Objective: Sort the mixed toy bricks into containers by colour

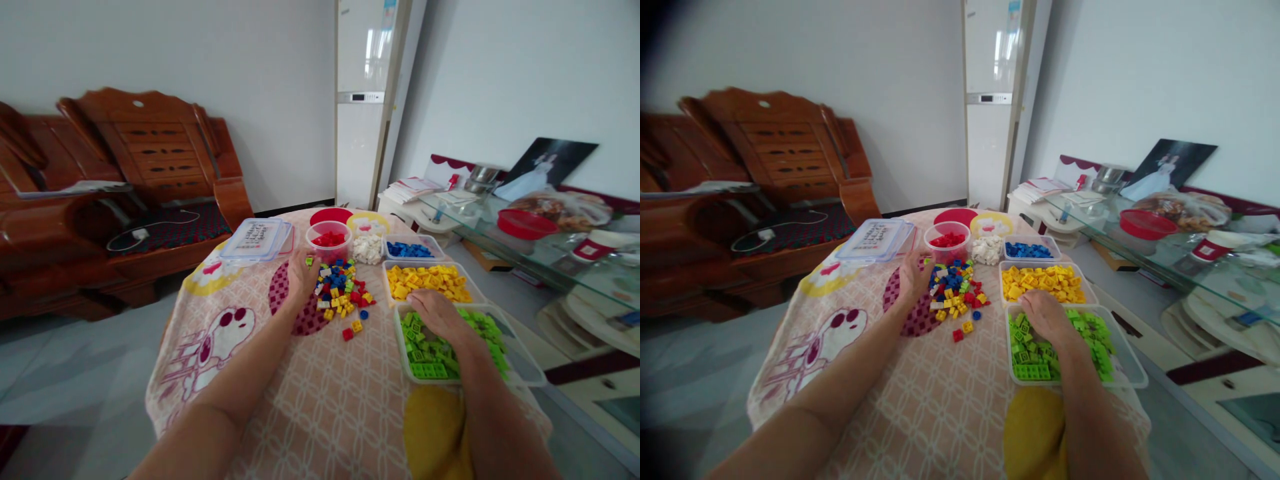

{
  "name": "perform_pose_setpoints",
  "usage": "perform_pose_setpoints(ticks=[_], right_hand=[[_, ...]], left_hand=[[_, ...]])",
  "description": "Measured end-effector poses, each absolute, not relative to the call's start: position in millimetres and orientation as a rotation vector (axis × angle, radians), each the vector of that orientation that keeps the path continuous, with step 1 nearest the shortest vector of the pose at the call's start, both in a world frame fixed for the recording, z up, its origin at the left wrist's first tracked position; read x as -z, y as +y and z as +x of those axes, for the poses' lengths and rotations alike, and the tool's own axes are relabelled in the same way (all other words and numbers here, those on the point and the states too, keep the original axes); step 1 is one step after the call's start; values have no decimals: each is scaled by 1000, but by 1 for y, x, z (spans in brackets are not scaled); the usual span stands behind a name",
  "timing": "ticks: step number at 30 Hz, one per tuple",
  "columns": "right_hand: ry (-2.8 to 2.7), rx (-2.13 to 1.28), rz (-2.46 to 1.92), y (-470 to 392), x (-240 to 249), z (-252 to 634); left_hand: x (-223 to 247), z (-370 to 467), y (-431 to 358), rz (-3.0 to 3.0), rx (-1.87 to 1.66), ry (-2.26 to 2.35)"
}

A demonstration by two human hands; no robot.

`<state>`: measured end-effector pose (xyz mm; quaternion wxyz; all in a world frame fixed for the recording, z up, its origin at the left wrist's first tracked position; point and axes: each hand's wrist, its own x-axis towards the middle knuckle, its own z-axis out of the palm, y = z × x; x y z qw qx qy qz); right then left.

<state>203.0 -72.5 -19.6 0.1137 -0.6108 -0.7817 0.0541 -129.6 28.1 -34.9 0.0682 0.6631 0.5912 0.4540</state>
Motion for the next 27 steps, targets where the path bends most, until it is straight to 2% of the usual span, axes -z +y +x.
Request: perform_pose_setpoints(ticks=[3,9,27], right_hand=[[-2306,-163,-1784,-72,20,203],[-2314,-189,-1815,-72,20,204],[-2302,-238,-1829,-71,23,204]], left_hand=[[43,-158,52,1899,-1203,1887],[60,-167,63,2068,-942,1675],[64,-95,12,2055,-1171,1375]])
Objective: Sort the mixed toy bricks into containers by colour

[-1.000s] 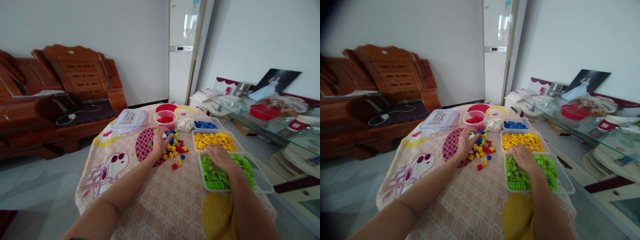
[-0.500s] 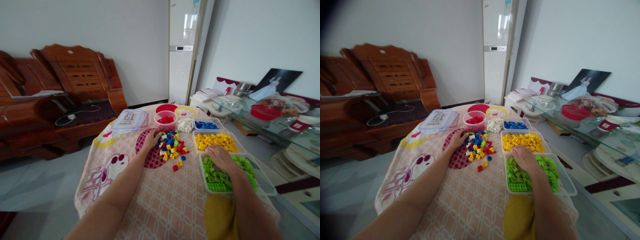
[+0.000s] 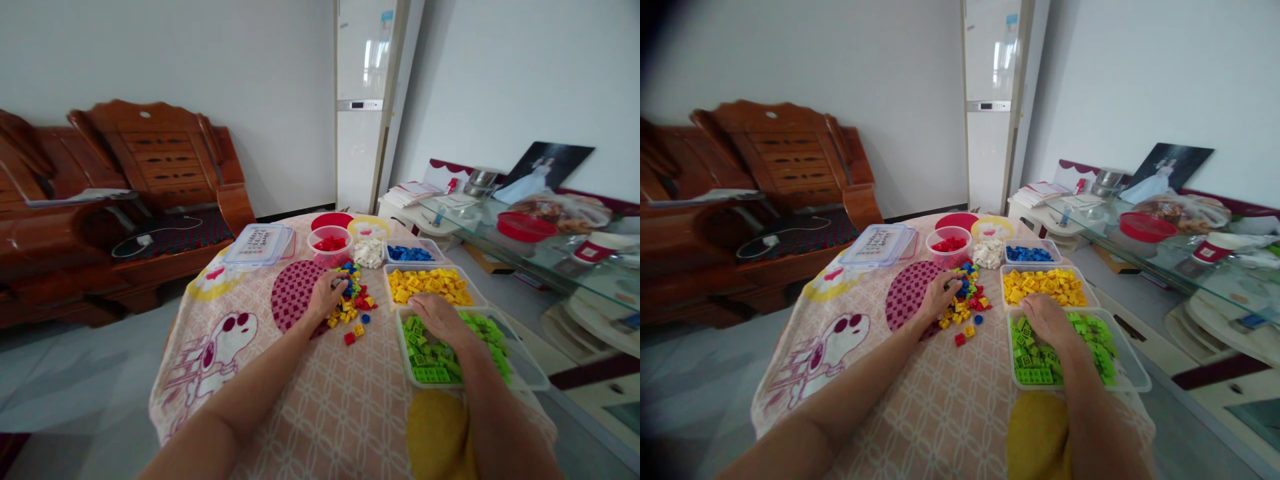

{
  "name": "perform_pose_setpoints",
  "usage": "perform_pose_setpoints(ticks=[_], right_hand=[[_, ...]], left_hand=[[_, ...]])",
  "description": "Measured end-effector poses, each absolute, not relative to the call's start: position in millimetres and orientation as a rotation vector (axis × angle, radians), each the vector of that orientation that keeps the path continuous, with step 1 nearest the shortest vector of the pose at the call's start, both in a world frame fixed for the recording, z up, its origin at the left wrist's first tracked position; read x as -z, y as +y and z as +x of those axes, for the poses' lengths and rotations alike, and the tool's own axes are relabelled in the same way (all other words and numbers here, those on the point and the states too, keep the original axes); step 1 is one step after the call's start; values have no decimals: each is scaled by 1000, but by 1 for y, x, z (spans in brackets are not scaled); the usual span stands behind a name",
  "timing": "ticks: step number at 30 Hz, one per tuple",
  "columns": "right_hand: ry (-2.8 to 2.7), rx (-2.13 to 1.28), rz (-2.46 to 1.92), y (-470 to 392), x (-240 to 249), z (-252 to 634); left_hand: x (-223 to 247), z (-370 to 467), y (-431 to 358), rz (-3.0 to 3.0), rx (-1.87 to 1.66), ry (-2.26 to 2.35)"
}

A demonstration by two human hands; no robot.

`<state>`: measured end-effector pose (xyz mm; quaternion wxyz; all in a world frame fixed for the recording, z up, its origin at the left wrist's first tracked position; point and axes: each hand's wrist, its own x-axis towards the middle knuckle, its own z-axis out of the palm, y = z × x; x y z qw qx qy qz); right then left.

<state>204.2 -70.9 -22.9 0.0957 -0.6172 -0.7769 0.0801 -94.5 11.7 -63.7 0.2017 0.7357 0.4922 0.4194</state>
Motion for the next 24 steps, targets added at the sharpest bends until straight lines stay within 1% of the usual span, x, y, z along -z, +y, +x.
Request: perform_pose_setpoints(ticks=[4,8,11,16,18,21,24], right_hand=[[-2306,-225,-1832,-70,22,205],[-2312,-215,-1817,-70,21,204],[-2308,-203,-1819,-71,20,204],[-2317,-201,-1806,-73,17,202],[-2316,-208,-1817,-73,17,201],[-2319,-210,-1824,-73,16,201],[-2316,-222,-1833,-73,17,201]], left_hand=[[53,-79,-5,2061,-1239,1244],[39,-83,-24,2126,-1244,1151],[41,-95,-49,2284,-1111,1160],[61,-100,-90,2588,-638,1245],[65,-95,-91,2642,-530,1260],[63,-87,-74,2664,-502,1309],[55,-82,-47,2670,-548,1322]])
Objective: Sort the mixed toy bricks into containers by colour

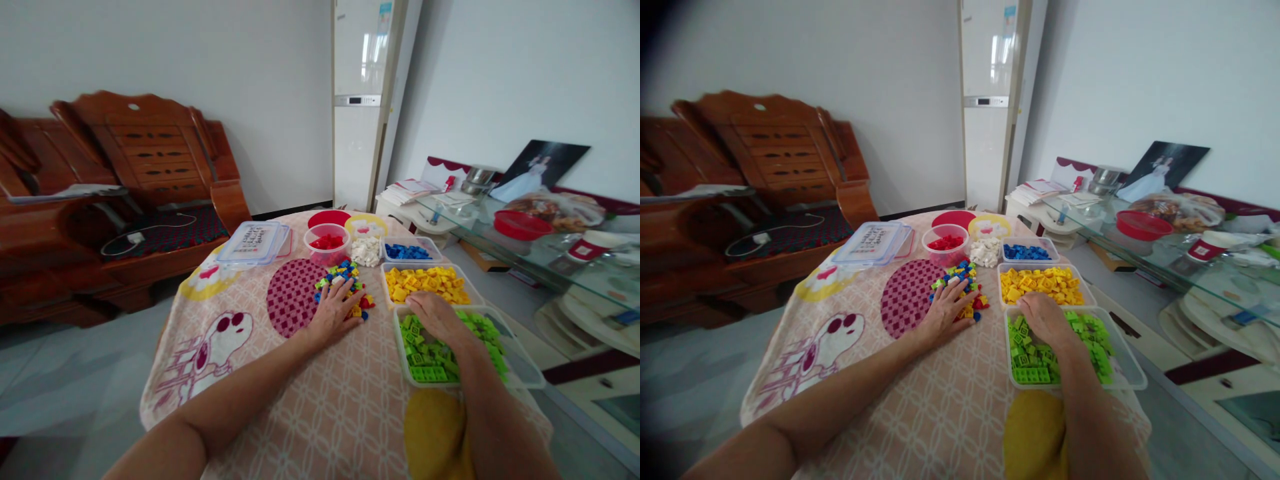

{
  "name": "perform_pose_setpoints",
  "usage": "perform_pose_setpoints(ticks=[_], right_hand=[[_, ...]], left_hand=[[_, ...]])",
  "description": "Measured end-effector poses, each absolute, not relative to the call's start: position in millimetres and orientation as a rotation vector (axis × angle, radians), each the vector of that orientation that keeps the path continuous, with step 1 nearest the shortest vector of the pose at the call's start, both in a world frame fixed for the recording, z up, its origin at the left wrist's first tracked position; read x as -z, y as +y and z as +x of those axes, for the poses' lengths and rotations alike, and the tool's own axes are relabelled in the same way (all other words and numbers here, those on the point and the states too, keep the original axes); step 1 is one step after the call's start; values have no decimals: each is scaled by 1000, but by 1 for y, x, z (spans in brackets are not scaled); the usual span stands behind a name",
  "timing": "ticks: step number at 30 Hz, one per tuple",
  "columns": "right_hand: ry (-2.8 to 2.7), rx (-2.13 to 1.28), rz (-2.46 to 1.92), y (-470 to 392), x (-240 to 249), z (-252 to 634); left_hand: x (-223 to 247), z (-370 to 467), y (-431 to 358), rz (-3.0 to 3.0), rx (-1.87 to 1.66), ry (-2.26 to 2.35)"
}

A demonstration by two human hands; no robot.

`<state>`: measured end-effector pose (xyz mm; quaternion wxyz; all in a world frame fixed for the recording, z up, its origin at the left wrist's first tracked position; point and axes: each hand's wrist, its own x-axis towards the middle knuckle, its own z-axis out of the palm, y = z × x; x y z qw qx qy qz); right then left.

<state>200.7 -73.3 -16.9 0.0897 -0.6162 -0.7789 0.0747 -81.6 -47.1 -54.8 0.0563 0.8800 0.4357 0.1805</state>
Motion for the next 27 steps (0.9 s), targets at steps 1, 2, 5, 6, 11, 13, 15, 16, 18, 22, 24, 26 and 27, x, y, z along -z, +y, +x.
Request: perform_pose_setpoints(ticks=[1,2,5,6,11,13,15,16,18,22,24,26,27], right_hand=[[-2312,-226,-1836,-73,17,201],[-2309,-227,-1836,-73,17,201],[-2313,-218,-1815,-73,19,202],[-2315,-218,-1810,-73,19,202],[-2267,-216,-1796,-72,25,207],[-2267,-225,-1770,-73,26,208],[-2273,-240,-1745,-74,26,208],[-2270,-246,-1737,-75,25,207],[-2248,-244,-1728,-76,25,206],[-2212,-215,-1722,-78,24,205],[-2217,-212,-1725,-79,24,205],[-2220,-213,-1741,-79,23,204],[-2218,-214,-1749,-79,22,204]], left_hand=[[52,-80,-38,2671,-567,1315],[50,-79,-29,2674,-586,1303],[44,-75,-3,2671,-658,1258],[41,-74,5,2660,-701,1254],[22,-67,42,2515,-897,1223],[12,-66,52,2437,-944,1232],[3,-65,57,2369,-982,1244],[1,-64,57,2346,-991,1241],[1,-63,56,2336,-956,1210],[13,-58,46,2449,-733,1173],[19,-55,42,2535,-646,1183],[23,-52,41,2590,-598,1181],[25,-51,41,2603,-586,1174]])
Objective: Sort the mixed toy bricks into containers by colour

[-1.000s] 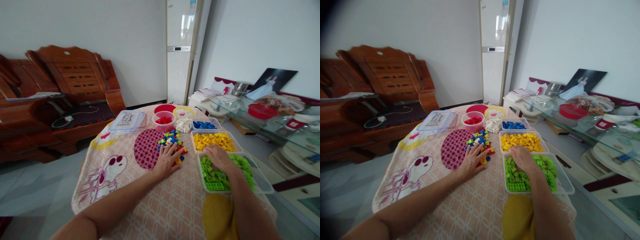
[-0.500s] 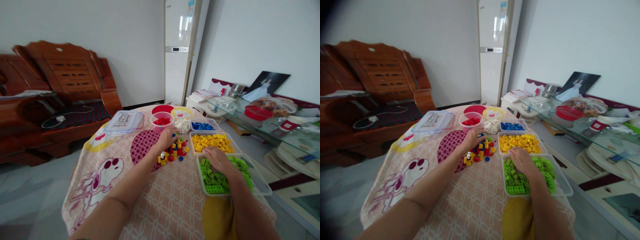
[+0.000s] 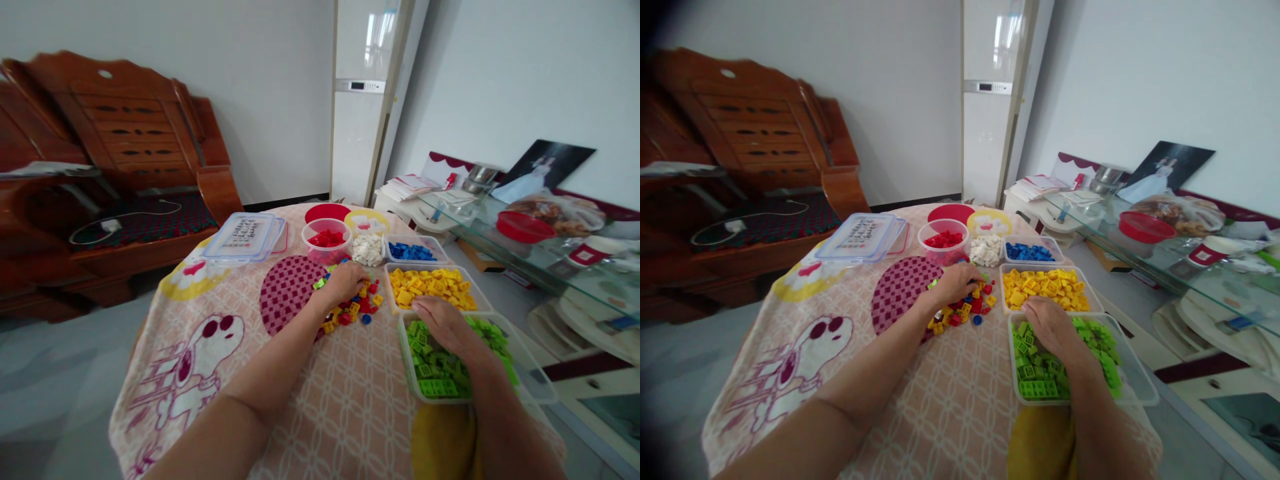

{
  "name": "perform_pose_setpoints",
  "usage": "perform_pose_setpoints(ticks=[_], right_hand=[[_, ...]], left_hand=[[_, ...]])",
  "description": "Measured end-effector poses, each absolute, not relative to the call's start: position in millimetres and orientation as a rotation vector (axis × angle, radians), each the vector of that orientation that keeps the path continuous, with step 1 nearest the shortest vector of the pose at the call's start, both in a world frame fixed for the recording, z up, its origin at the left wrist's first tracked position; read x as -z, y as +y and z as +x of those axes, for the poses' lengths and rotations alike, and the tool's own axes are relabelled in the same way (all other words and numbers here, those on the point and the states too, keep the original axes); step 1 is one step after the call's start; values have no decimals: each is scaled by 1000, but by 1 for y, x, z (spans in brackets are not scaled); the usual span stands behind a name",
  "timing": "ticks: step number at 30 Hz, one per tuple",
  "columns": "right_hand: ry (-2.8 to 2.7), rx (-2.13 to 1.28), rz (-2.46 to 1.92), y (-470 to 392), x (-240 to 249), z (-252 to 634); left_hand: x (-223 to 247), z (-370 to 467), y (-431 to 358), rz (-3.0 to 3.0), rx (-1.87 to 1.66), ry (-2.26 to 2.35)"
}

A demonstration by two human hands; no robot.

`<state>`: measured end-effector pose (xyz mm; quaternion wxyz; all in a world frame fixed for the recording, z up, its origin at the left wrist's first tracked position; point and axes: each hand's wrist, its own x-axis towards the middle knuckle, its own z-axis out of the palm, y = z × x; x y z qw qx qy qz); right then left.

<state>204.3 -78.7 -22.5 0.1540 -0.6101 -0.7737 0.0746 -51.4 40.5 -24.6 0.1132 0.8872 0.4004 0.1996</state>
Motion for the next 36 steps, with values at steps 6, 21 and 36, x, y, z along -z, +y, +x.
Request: perform_pose_setpoints(ticks=[6,21,36], right_hand=[[-2216,-235,-1758,-79,22,204],[-2207,-262,-1782,-79,19,204],[-2213,-193,-1790,-79,22,205]], left_hand=[[23,-49,39,2665,-515,1175],[18,-45,29,2687,-395,1238],[12,-37,22,2185,-1005,1127]])
